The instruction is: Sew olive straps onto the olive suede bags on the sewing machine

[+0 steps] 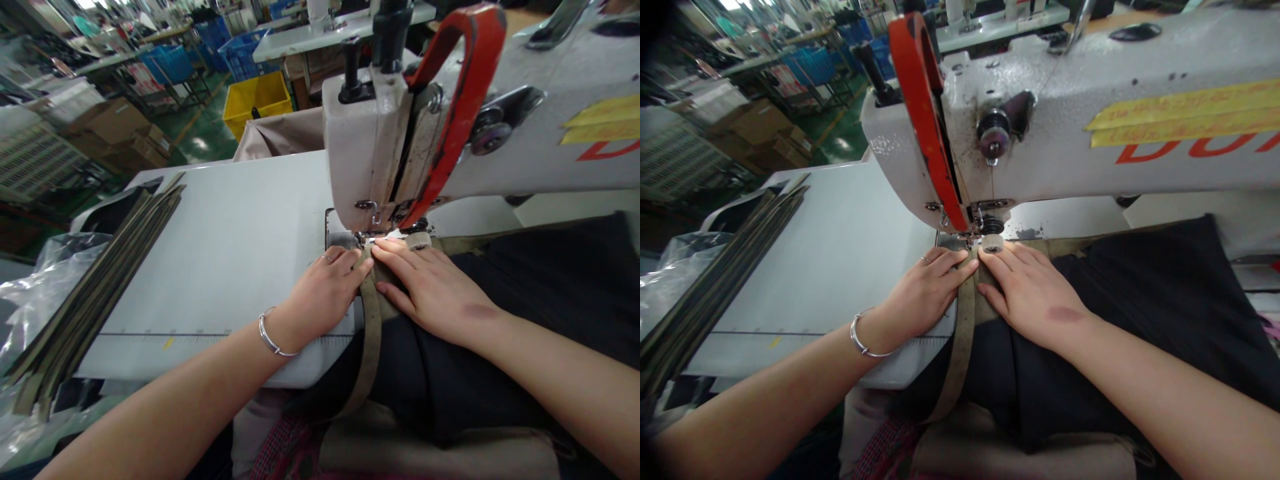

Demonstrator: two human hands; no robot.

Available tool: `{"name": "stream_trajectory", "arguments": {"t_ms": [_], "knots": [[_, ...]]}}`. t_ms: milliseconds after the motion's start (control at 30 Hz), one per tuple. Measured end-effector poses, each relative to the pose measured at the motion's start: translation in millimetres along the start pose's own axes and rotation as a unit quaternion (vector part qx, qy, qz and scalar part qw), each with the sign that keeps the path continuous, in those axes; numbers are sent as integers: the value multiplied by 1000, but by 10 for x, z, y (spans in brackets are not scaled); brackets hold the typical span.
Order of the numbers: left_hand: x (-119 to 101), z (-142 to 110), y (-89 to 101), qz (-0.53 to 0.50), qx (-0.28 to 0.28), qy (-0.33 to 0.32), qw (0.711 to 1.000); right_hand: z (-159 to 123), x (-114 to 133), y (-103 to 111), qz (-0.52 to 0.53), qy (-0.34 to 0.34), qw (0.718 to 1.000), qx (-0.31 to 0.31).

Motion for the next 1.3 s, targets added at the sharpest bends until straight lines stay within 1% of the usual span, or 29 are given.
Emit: {"name": "stream_trajectory", "arguments": {"t_ms": [200, 333, 533, 833, 967, 1033, 1100, 1167, 1200, 1267, 1300], "knots": [[7, 13, 0, -12, 3, 5, 1000, 15, -11, -1, -11, -6, 1000, 0], [14, 0, -6, -9, -11, 13, 1000, 15, -12, 2, -10, -7, 1000, -3], [29, 16, -12, -7, -13, 3, 1000, 24, -7, -1, -3, 3, 1000, -7], [10, 21, -1, -1, -28, 4, 1000, 22, -18, -16, 10, 4, 1000, -28], [45, 33, -18, 1, -26, 9, 1000, 43, -41, -24, 25, 7, 999, -34], [71, 42, -19, -3, -18, 18, 1000, 70, -43, 12, 34, 15, 999, -28], [67, 29, -4, -13, -10, 34, 999, 79, -23, 107, 40, 19, 999, -27], [-21, -35, 24, -34, -5, 58, 998, 24, 41, 236, 30, 17, 999, -16], [-110, -96, 38, -48, -8, 77, 996, -42, 93, 298, 19, 15, 1000, -2], [-378, -284, 53, -80, -31, 129, 988, -266, 248, 383, 3, 23, 999, 49], [-548, -412, 54, -96, -60, 161, 981, -421, 349, 403, 6, 38, 996, 81]]}}
Point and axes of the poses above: each hand's wrist, its own z-axis towards the middle knuckle, its own y-axis out of the back of the hand, x = y × z, the point moved 5 cm from there along z, towards the middle knuckle, and after that the axes turned 15 degrees about -y, right-handed, at the moved point
